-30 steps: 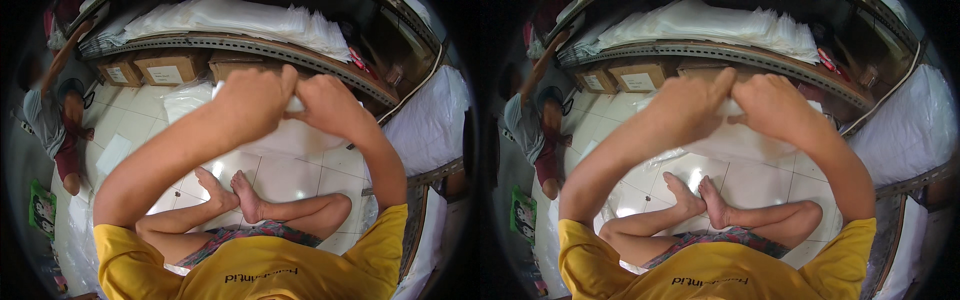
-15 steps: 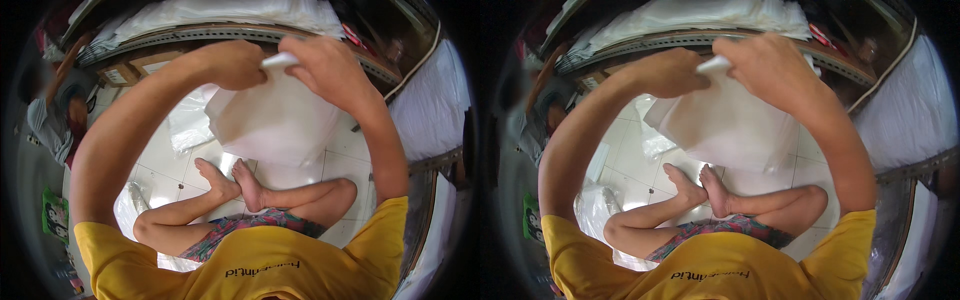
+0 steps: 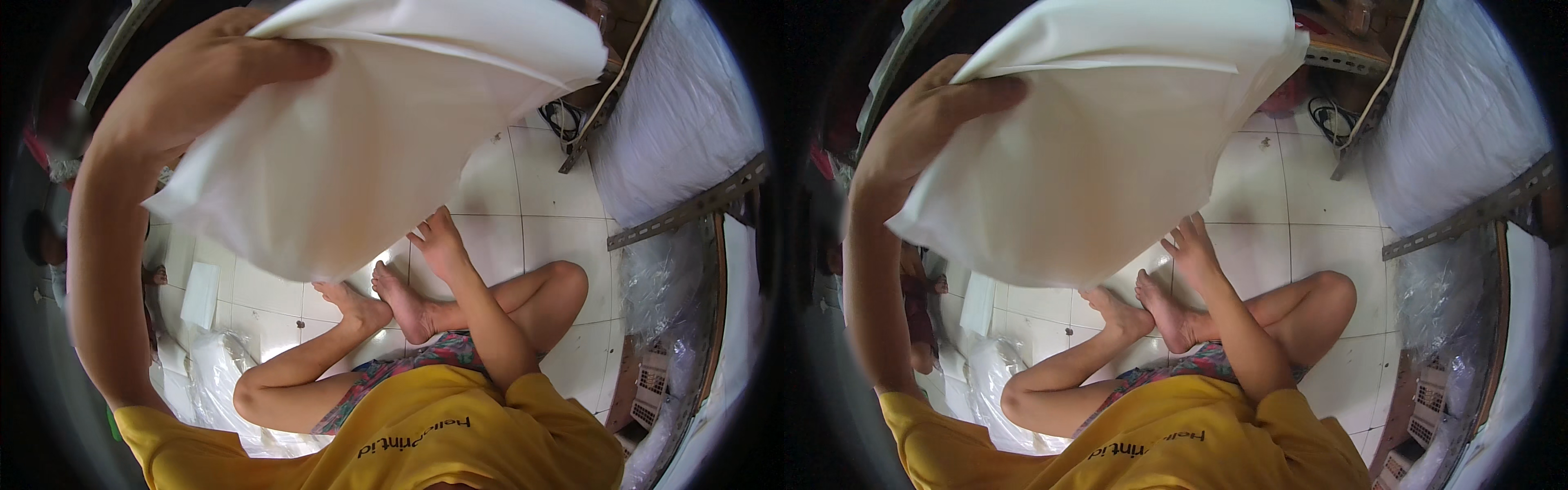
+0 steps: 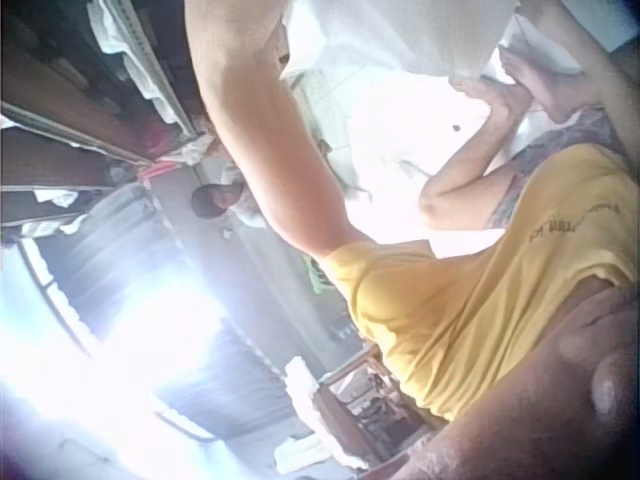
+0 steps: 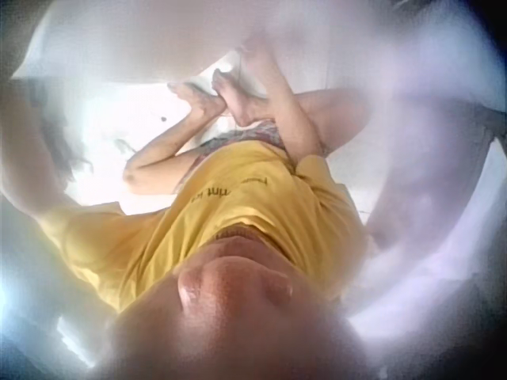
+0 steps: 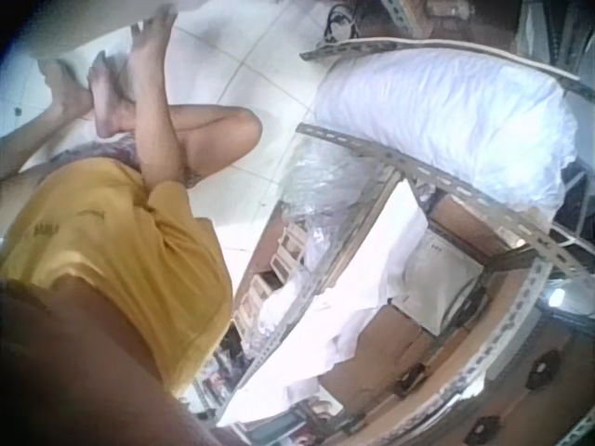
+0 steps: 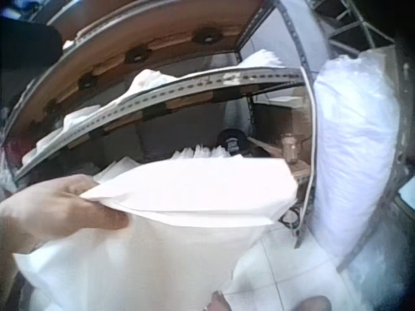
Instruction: The person sits on the floor and repeatedly picks up white fabric sheets from plastic packaging, folds them by hand, and places them onto a nearby metal shelf. The person handles the fabric one at a time, unfolding and refolding each piece before stacking it.
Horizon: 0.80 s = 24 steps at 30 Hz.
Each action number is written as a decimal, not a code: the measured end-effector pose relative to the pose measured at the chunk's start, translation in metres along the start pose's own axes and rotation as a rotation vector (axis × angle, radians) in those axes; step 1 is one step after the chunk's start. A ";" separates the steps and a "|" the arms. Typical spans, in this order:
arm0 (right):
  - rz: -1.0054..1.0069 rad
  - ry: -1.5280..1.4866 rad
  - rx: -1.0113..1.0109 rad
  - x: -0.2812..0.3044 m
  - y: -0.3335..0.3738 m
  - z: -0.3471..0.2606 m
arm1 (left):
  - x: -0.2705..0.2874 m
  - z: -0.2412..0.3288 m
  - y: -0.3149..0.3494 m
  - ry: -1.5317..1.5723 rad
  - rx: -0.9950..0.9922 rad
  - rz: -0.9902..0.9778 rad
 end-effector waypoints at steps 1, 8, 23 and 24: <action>-0.025 -0.116 -0.018 -0.015 -0.011 0.001 | 0.006 0.002 0.007 0.057 -0.006 -0.048; -0.059 -0.291 0.132 -0.019 -0.025 -0.024 | 0.018 -0.001 0.029 0.315 -0.016 0.001; 0.081 0.039 0.039 -0.004 0.000 -0.072 | 0.006 -0.093 -0.008 0.266 0.136 -0.077; 0.070 0.093 0.012 -0.006 -0.001 -0.072 | 0.001 -0.099 -0.006 0.290 0.117 -0.032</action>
Point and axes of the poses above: each hand's wrist, its own y-axis away from the middle knuckle, its own x-axis out of the back of the hand, z = x × y, the point moved 2 cm from there along -y, towards the middle knuckle, and after that the axes turned 10 degrees about x, right-handed, at the moved point
